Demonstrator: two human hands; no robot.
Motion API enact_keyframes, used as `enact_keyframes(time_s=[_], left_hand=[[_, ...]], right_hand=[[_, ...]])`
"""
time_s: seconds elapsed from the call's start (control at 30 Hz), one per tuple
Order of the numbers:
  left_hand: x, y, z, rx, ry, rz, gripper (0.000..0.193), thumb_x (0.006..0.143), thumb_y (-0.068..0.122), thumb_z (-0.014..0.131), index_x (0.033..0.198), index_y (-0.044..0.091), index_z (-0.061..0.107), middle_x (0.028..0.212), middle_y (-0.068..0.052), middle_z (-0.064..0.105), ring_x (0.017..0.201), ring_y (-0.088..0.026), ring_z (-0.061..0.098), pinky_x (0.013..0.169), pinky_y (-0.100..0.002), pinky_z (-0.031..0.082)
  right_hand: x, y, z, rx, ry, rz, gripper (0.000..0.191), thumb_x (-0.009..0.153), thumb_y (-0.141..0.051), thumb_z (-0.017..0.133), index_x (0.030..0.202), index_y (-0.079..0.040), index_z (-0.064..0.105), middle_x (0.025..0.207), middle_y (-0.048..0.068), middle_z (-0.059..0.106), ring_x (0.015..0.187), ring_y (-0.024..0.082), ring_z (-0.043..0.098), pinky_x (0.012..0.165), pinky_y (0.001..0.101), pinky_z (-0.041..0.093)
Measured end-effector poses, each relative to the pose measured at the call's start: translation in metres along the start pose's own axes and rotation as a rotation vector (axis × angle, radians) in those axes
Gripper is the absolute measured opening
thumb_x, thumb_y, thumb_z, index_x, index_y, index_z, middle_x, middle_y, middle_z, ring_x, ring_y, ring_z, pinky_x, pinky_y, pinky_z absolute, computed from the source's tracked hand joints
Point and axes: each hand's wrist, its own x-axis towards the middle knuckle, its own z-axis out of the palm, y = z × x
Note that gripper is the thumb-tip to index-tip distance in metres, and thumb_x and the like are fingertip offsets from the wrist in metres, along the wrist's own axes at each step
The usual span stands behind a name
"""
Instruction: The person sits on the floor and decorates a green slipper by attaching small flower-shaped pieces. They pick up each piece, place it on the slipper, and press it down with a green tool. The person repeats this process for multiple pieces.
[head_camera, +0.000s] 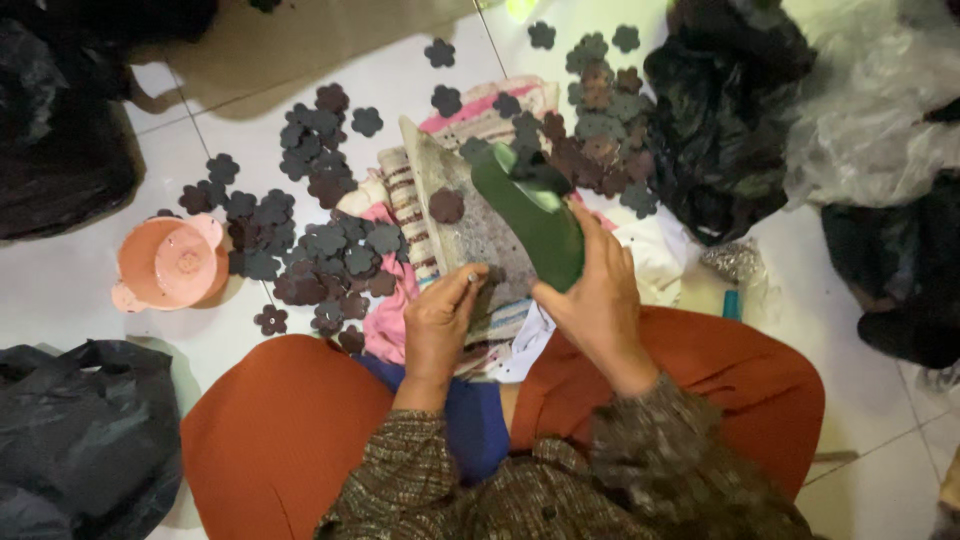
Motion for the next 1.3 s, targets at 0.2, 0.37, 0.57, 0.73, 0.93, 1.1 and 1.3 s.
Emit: enact_keyframes(time_s=[0.2,0.37,0.57,0.73,0.93,1.1,1.3], left_hand=[[-0.008,-0.001,-0.016,-0.030,0.029,-0.005,0.017,0.094,0.006,0.071,0.111,0.006,0.074,0.106,-0.012,0.077,0.096,-0.025,0.077,0.082,-0.032,0.059],[-0.014,-0.012,-0.025,0.003,0.077,0.102,0.022,0.092,0.004,0.072,0.113,0.006,0.072,0.109,-0.015,0.075,0.100,-0.029,0.075,0.084,-0.035,0.060],[-0.025,-0.017,-0.035,0.018,-0.010,0.008,0.022,0.082,-0.003,0.068,0.101,0.007,0.072,0.087,-0.017,0.068,0.082,-0.035,0.070,0.071,-0.042,0.056],[-0.023,-0.012,-0.041,0.058,0.027,0.011,0.011,0.085,0.003,0.074,0.094,0.005,0.068,0.085,-0.017,0.067,0.082,-0.036,0.069,0.070,-0.043,0.055],[-0.023,-0.008,-0.043,-0.048,0.107,0.073,0.021,0.088,0.006,0.073,0.108,0.004,0.072,0.104,-0.016,0.074,0.092,-0.030,0.074,0.079,-0.036,0.059],[-0.021,-0.008,-0.046,-0.047,0.102,0.078,0.023,0.089,0.007,0.073,0.112,0.005,0.073,0.110,-0.015,0.075,0.097,-0.028,0.076,0.084,-0.033,0.060],[-0.021,0.001,-0.052,0.033,-0.039,-0.139,0.012,0.089,0.005,0.074,0.101,0.006,0.074,0.094,-0.018,0.073,0.090,-0.033,0.073,0.076,-0.039,0.057]], right_hand=[[-0.039,-0.058,-0.098,0.665,-0.124,0.087,0.078,0.077,-0.029,0.084,0.141,-0.001,0.049,0.131,0.019,0.063,0.121,0.032,0.063,0.103,0.0417,0.051],[-0.059,-0.058,-0.102,0.853,-0.043,-0.186,0.085,0.070,-0.031,0.086,0.140,-0.001,0.048,0.128,0.020,0.061,0.117,0.035,0.061,0.099,0.0441,0.050],[-0.064,-0.068,-0.059,-0.028,-0.227,-0.271,0.100,0.059,-0.032,0.086,0.142,0.003,0.043,0.126,0.025,0.057,0.113,0.043,0.055,0.095,0.0486,0.045],[-0.061,-0.096,-0.063,0.127,-0.342,-0.077,0.089,0.066,-0.025,0.087,0.142,-0.002,0.045,0.120,0.021,0.061,0.110,0.037,0.062,0.093,0.0427,0.049],[-0.072,-0.083,-0.107,0.324,-0.224,-0.040,0.085,0.067,-0.020,0.087,0.141,-0.002,0.048,0.130,0.015,0.062,0.116,0.026,0.062,0.099,0.0393,0.048],[-0.071,-0.083,-0.119,0.805,-0.024,-0.233,0.087,0.077,-0.025,0.092,0.147,-0.005,0.045,0.123,0.006,0.057,0.110,0.018,0.055,0.100,0.0302,0.045],[-0.061,-0.096,-0.063,0.240,-0.349,-0.042,0.089,0.071,-0.024,0.086,0.146,-0.003,0.043,0.126,0.017,0.061,0.116,0.030,0.061,0.097,0.0372,0.048]])
